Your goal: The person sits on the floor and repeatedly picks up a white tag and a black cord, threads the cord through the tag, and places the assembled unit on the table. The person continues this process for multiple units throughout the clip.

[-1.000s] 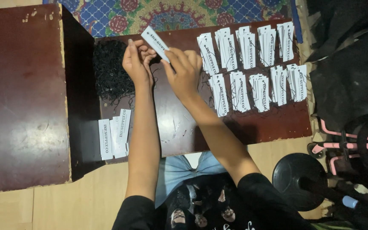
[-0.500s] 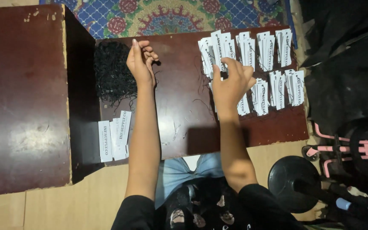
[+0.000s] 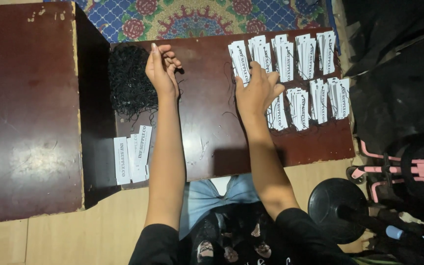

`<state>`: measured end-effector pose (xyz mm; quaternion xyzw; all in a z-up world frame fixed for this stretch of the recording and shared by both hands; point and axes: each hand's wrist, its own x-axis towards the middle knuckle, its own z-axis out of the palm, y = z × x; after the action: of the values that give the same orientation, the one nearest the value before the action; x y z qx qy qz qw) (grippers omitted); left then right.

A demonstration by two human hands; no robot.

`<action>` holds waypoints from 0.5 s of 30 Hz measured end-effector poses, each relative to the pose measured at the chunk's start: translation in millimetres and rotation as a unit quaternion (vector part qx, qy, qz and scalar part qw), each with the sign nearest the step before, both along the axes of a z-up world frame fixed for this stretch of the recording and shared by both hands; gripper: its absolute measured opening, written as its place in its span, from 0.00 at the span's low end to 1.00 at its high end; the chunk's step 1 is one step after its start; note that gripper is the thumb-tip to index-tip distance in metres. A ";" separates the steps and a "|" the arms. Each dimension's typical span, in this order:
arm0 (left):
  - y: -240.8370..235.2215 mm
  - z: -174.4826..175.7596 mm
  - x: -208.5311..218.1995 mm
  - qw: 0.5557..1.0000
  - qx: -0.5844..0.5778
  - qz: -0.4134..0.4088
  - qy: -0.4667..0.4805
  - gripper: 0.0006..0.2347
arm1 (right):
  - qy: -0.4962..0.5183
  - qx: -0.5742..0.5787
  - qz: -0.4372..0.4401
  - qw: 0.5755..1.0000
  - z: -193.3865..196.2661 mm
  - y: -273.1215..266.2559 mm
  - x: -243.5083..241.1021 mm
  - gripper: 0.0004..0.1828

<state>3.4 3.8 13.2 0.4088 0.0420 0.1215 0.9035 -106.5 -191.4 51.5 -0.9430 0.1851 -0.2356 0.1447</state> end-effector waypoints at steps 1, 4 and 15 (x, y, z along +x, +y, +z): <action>0.2 -0.2 0.0 1.000 -0.002 0.000 0.005 0.17 | 0.002 0.000 0.000 1.000 -0.1 0.3 0.0 0.25; 0.4 0.7 0.1 1.000 -0.002 0.004 0.002 0.17 | -0.034 -0.017 0.011 0.999 8.9 5.6 -2.8 0.26; 4.6 16.8 -10.7 0.878 0.312 0.313 -0.185 0.23 | -0.059 -0.005 0.321 0.945 -23.5 106.8 38.2 0.29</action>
<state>-7.3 8.4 30.0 0.6048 -0.0401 0.4781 0.6356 -68.3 -84.6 28.1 -0.9376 -0.1376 -0.2323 0.2189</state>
